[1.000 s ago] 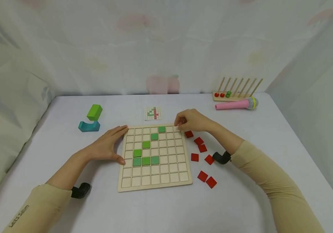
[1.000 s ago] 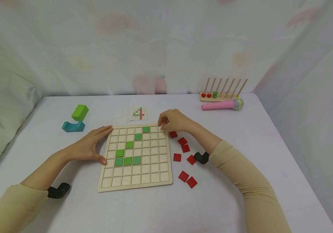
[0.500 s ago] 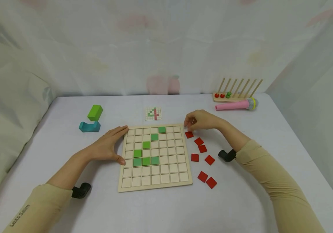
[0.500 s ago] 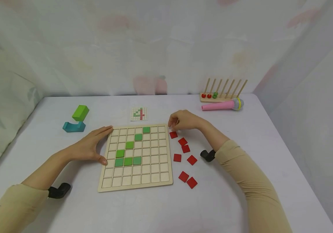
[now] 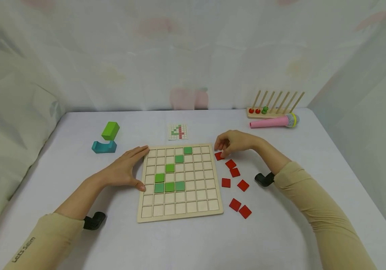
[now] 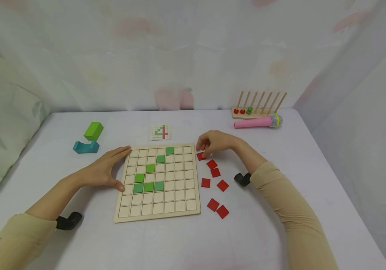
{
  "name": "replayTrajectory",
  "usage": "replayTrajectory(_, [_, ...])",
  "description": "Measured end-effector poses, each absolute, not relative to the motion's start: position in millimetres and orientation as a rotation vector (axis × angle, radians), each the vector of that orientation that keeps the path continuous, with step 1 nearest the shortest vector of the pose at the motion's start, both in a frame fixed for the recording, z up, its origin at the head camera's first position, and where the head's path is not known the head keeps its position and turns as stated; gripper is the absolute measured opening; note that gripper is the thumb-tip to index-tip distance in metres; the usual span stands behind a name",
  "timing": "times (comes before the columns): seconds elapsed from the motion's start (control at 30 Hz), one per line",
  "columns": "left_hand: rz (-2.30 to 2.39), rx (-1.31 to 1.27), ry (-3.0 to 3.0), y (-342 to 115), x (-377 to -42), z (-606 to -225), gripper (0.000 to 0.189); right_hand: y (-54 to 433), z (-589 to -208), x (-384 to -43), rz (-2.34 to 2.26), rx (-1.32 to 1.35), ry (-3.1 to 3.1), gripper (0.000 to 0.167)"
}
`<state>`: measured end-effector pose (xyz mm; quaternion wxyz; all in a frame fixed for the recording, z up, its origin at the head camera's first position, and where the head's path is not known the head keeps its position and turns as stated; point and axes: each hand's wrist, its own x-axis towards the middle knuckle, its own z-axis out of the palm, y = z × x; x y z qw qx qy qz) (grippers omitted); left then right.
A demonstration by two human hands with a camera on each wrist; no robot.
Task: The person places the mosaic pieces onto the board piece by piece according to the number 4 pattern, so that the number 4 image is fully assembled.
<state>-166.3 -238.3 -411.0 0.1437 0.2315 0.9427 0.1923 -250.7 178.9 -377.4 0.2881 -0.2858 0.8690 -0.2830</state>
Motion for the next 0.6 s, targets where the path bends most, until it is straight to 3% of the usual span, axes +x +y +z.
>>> replayTrajectory(0.6, [0.556, 0.677, 2.722, -238.8, -165.9, -411.3, 0.136, 179.2, -384.2, -249.4, -0.776, -0.805, 2.298, 0.029])
